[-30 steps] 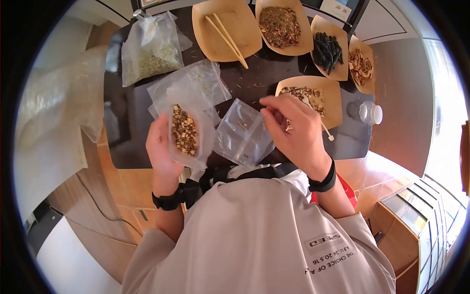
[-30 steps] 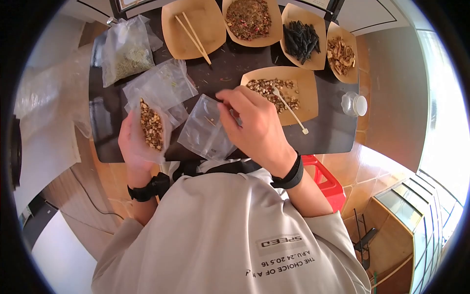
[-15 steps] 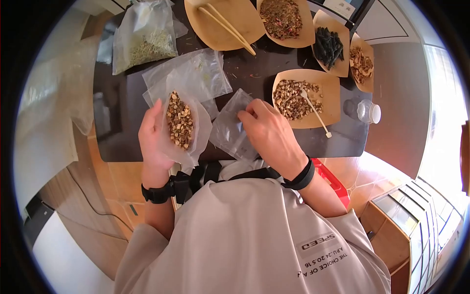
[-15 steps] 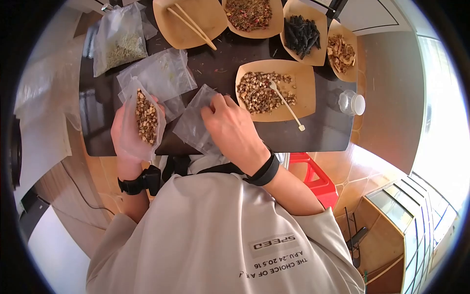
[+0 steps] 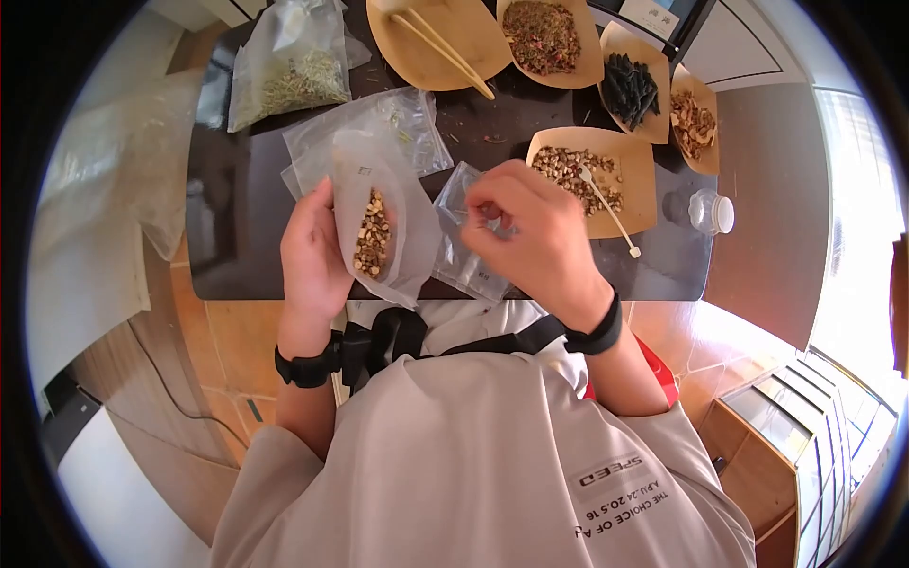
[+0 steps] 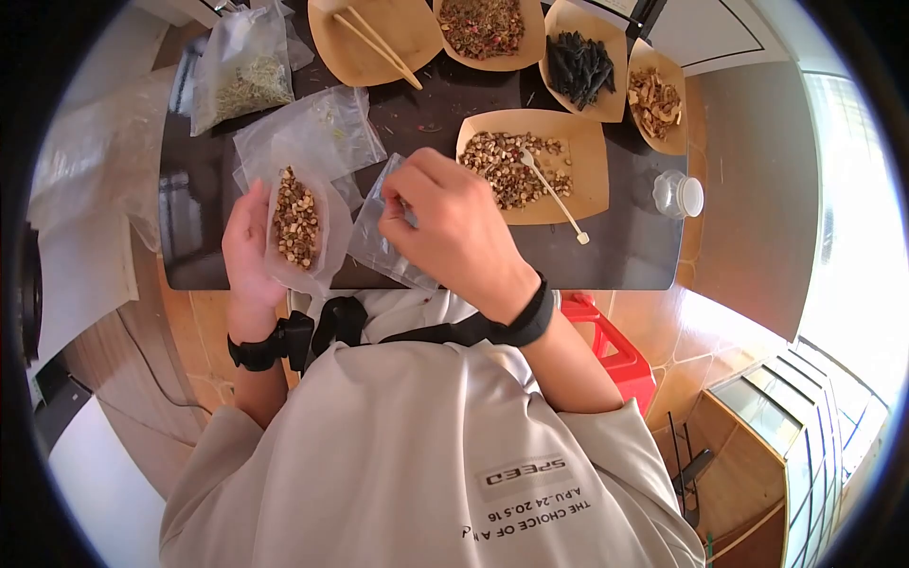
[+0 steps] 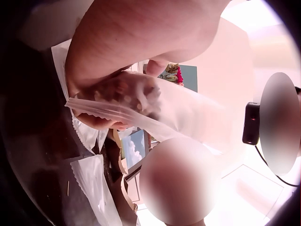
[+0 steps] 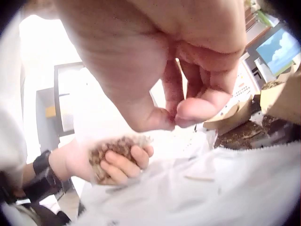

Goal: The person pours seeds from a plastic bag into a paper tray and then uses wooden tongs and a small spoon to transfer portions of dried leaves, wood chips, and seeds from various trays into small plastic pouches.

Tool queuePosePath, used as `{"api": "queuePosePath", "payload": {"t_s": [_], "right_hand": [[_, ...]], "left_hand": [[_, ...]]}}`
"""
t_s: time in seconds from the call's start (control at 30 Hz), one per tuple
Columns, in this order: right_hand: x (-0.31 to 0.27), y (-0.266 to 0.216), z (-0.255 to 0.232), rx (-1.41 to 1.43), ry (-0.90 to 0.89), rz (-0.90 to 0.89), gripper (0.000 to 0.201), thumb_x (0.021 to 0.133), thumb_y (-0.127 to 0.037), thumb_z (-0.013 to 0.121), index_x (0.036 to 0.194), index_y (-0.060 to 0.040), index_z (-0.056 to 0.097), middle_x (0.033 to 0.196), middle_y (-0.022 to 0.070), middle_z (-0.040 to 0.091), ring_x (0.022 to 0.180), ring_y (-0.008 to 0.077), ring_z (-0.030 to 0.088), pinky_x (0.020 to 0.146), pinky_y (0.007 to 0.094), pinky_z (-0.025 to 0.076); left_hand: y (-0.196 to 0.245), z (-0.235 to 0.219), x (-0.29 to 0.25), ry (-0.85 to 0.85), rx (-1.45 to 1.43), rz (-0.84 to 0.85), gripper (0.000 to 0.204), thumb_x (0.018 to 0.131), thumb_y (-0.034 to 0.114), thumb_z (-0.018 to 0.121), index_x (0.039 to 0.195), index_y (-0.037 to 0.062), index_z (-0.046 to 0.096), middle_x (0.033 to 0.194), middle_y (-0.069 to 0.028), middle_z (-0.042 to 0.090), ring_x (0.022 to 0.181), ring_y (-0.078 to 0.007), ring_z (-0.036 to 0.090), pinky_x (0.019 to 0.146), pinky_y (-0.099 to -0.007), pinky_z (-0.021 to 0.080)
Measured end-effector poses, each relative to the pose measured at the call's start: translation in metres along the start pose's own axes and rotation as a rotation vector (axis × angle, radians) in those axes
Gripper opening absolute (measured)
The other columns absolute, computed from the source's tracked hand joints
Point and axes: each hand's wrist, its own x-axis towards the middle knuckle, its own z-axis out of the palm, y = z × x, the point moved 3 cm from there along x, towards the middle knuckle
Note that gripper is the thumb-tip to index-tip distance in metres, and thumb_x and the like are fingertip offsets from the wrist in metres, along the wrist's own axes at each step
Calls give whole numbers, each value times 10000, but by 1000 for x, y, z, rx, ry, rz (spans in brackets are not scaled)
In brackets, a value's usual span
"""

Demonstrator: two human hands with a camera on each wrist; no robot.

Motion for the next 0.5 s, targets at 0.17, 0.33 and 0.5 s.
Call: {"api": "queuePosePath", "payload": {"t_s": [0.17,0.33,0.5], "right_hand": [[-4,-40,-22,278,193,-46,184,742,103,726,904,30,677,925,130,696,686,141,633,612,257,517],[2,-15,-60,-183,221,-10,210,709,56,731,899,-31,722,962,92,652,894,270,613,755,367,501],[0,6,-38,-624,-89,-128,131,663,-50,694,792,-25,693,1089,94,553,1035,278,501,840,400,389]], "left_hand": [[-9,20,-1,-12,110,2,483,1024,379,442,1309,-2,519,1186,-119,647,1029,-246,647,972,-377,466],[-18,13,7,-69,-117,2,399,1034,293,446,1259,-21,546,1107,-160,661,984,-244,673,904,-360,536],[-19,8,7,-177,-283,70,389,1033,282,457,1249,-28,549,1116,-150,667,979,-239,678,896,-369,548]]}}
